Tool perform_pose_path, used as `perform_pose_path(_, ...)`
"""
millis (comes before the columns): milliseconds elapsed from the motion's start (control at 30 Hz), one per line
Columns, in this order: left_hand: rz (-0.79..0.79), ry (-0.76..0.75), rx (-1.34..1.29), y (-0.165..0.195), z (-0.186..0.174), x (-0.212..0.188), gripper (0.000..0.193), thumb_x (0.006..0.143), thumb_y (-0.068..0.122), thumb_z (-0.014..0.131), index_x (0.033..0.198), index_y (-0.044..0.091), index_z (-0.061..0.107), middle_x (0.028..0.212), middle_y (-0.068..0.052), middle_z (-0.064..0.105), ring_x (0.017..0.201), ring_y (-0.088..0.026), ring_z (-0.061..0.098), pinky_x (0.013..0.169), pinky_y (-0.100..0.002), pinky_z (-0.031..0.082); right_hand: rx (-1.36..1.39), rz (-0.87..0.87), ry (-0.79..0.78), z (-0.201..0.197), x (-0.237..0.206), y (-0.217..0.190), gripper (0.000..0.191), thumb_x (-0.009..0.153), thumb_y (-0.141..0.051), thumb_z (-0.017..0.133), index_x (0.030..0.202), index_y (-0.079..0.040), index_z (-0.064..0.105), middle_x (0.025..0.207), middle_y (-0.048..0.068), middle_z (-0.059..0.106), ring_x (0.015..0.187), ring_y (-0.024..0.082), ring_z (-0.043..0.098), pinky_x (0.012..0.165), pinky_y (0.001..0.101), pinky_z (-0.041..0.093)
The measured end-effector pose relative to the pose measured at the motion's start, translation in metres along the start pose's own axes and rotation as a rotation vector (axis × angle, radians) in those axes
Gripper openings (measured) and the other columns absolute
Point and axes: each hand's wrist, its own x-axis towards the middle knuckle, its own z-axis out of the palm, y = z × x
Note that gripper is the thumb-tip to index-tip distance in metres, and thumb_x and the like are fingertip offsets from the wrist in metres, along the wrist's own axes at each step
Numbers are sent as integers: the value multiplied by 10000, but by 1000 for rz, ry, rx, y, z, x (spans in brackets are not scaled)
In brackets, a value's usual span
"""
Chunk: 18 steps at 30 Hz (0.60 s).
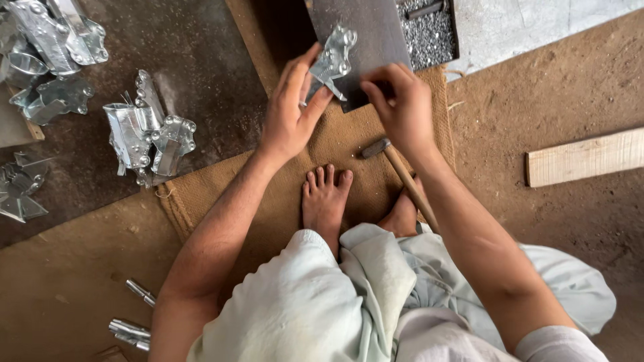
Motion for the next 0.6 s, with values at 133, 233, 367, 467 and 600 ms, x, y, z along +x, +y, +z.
perform_pose_path(133,47,19,-100,4,0,8,583,1143,367,600,1617,115,376,1614,-181,457,1522,-353,493,1250,-480,424,-162,-153,44,7,-6,0,322,937,-67,812,1192,8,629,877,102,660,722,145,632,636,294,526)
perform_pose_path(233,-51,-43,-248,2,1,9,582,1063,356,663,1552,142,430,1583,-167,482,1477,-334,499,1019,-446,598,-6,21,11,-7,-56,24,339,964,-100,820,1207,-6,604,830,56,631,706,125,588,634,292,501)
perform_pose_path(367,80,-56,-200,-5,1,7,522,1109,281,688,1570,178,465,1565,-150,555,1460,-309,575,1197,-459,494,-572,56,-148,-20,-130,69,512,804,-259,843,1145,51,620,1014,240,622,885,328,607,733,425,511)
perform_pose_path(467,105,-63,-130,-9,1,6,521,1105,245,699,1567,170,471,1549,-158,569,1441,-305,583,1188,-459,488,-335,391,-412,-34,-158,78,362,893,-249,755,1142,5,682,1003,201,631,895,270,602,836,426,512)
perform_pose_path(600,106,-83,-59,-9,5,6,521,1113,251,705,1574,207,467,1531,-125,600,1406,-280,642,1165,-428,531,250,442,-346,-59,-163,44,312,1004,-246,646,1164,21,657,932,140,618,863,186,603,774,380,483)
